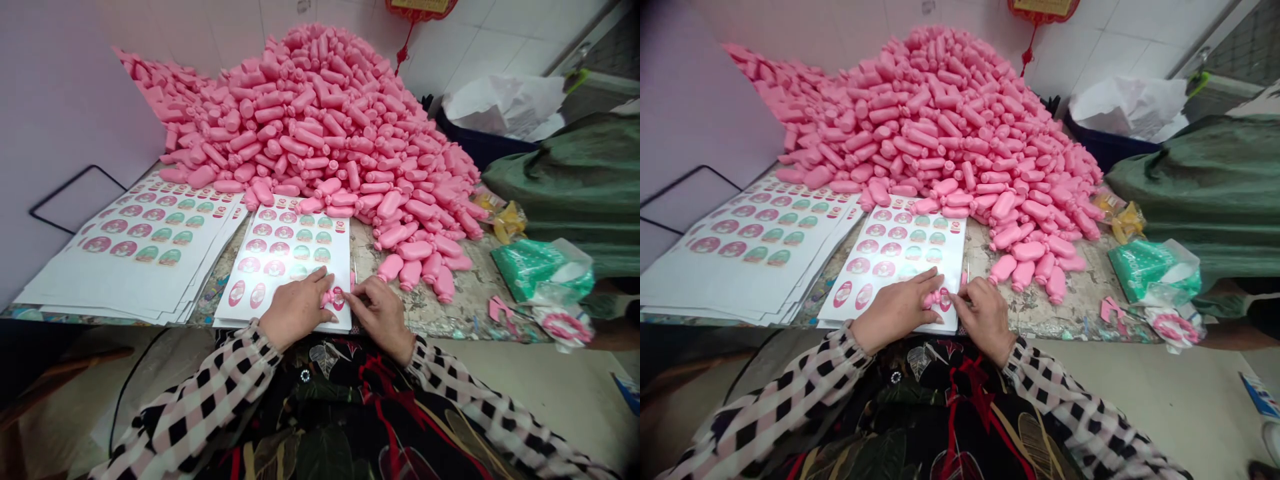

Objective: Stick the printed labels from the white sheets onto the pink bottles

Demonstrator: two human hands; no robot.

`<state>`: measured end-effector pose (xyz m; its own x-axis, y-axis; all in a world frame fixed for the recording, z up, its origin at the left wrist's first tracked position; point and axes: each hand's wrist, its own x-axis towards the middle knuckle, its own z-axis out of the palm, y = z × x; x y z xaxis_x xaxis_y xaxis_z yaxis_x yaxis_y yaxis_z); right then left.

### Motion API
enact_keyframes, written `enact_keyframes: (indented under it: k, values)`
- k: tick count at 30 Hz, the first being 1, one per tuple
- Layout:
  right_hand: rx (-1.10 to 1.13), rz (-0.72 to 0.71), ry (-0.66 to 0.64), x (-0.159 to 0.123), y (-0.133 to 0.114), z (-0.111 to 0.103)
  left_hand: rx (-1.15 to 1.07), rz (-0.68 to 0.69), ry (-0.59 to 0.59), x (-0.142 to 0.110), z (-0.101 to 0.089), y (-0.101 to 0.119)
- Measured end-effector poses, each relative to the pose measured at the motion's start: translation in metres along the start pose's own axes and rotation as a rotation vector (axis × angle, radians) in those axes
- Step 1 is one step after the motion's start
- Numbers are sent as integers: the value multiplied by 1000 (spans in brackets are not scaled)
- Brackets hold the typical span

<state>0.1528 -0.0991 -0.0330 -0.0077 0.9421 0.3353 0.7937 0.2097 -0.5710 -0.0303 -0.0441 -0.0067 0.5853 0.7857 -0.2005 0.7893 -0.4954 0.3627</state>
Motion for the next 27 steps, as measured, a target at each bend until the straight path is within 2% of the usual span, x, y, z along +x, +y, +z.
enact_keyframes:
  k: [4,6,8,10,15,17,19,27]
  values:
    - [145,-38,103,-6,-2,-4,-27,1,49,-6,5,-2]
    - [204,-5,145,-4,-3,-8,-75,13,89,-10,7,-2]
    - [272,62,156,2,-5,-12,-228,11,158,-15,7,-1]
    - [372,138,133,10,-9,-14,-556,-66,219,-19,4,1]
    - [571,212,-4,30,-31,-12,-1826,-313,172,-21,-7,6]
    - [598,208,-72,35,-40,-7,-2102,-365,203,-21,-9,7]
    - [604,210,-124,38,-46,0,-2181,-394,236,-20,-9,7]
    - [747,257,-285,39,-50,11,-2130,-309,310,-22,-2,9]
